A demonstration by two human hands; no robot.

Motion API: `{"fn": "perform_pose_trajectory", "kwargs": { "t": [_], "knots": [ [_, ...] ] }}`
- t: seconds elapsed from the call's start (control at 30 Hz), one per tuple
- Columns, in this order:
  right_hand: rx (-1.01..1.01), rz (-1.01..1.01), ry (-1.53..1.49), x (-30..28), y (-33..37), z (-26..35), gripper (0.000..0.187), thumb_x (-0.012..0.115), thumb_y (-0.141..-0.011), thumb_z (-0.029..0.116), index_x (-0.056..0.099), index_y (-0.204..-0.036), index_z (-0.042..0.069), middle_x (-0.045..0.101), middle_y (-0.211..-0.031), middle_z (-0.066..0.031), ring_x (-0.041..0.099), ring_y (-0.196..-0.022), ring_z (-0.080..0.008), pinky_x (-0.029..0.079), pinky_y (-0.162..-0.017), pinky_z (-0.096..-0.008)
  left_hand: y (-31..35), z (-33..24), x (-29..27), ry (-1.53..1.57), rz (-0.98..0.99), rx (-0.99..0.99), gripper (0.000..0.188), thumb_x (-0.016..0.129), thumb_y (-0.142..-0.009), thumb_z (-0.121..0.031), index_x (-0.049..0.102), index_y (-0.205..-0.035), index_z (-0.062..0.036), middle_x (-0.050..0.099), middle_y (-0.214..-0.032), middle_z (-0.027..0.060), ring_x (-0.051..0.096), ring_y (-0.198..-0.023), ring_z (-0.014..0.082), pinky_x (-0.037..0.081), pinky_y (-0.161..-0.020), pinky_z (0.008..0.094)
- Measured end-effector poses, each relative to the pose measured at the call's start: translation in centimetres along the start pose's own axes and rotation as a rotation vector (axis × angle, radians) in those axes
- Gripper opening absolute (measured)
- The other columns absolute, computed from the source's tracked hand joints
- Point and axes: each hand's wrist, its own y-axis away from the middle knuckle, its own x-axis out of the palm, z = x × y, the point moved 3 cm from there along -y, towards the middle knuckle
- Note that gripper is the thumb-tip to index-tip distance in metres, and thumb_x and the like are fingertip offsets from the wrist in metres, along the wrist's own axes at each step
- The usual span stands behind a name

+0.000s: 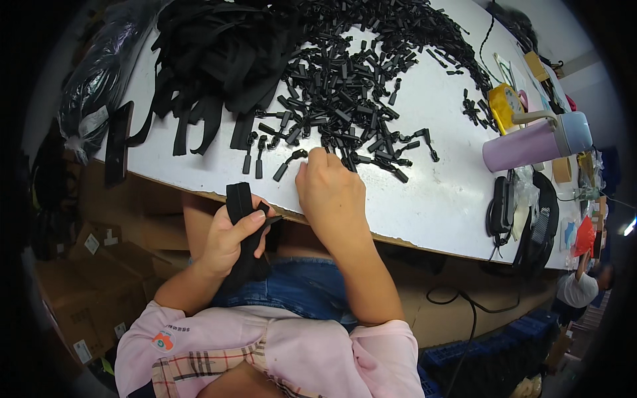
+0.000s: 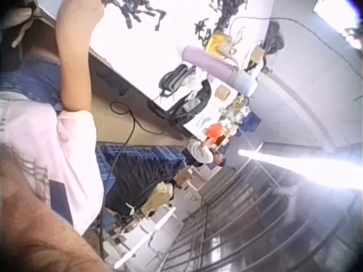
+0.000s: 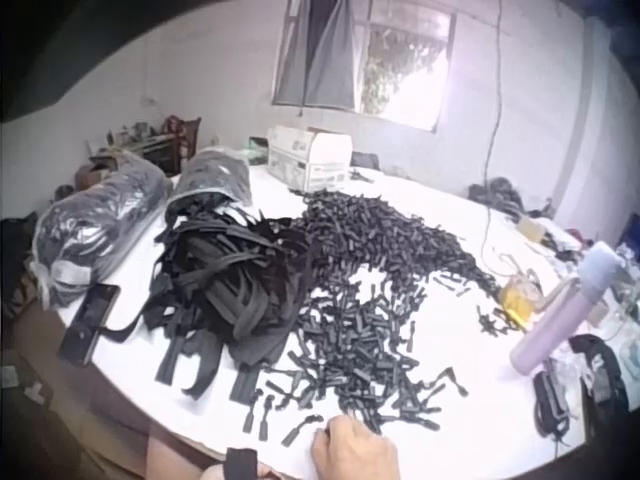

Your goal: Assembling plastic tips onto black fabric straps at a workbench.

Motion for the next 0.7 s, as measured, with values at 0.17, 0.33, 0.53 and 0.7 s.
{"fn": "perform_pose_trajectory", "kwargs": {
  "t": [0.17,0.33,0.53,0.7],
  "knots": [
    [0.196,0.024,-0.75,-1.5,2.3,-0.4,0.005,0.057,-0.071,0.0,0.055,-0.076,-0.002,0.054,-0.067,-0.0086,0.054,-0.052,-0.0149,0.045,-0.047,-0.0225,0.0,0.3,0.2,-0.268,-0.083,0.136,0.021,0.057,-0.078,-0.014,0.053,-0.092,0.0016,0.057,-0.079,0.0036,0.05,-0.065,0.005,0.043,-0.056,0.018],
    [0.112,0.137,-1.13,-1.8,4.1,0.4,0.011,0.055,-0.072,-0.004,0.059,-0.083,-0.002,0.054,-0.078,-0.0066,0.054,-0.064,-0.0088,0.044,-0.052,-0.0179,-0.1,0.3,0.8,-0.391,-0.097,0.213,0.016,0.059,-0.076,-0.012,0.056,-0.086,0.0,0.057,-0.074,0.0014,0.049,-0.063,0.0025,0.04,-0.057,0.0159],
    [-0.014,0.08,-0.983,-2.5,4.1,0.4,0.014,0.057,-0.069,-0.006,0.06,-0.081,-0.002,0.053,-0.076,-0.007,0.053,-0.06,-0.0107,0.043,-0.05,-0.0204,-0.4,0.0,0.9,-0.578,-0.04,0.393,0.011,0.06,-0.075,-0.009,0.057,-0.081,-0.0007,0.047,-0.059,-0.0051,0.038,-0.05,0.0005,0.033,-0.048,0.0161],
    [-0.155,0.048,-0.818,-2.8,3.9,0.9,0.014,0.057,-0.068,-0.008,0.06,-0.08,-0.001,0.052,-0.075,-0.0059,0.051,-0.06,-0.008,0.04,-0.049,-0.0177,-0.1,-0.2,1.0,-0.665,-0.037,0.417,0.009,0.059,-0.075,-0.007,0.056,-0.08,-0.0005,0.047,-0.059,-0.0057,0.037,-0.049,-0.0004,0.031,-0.045,0.0162]
  ]
}}
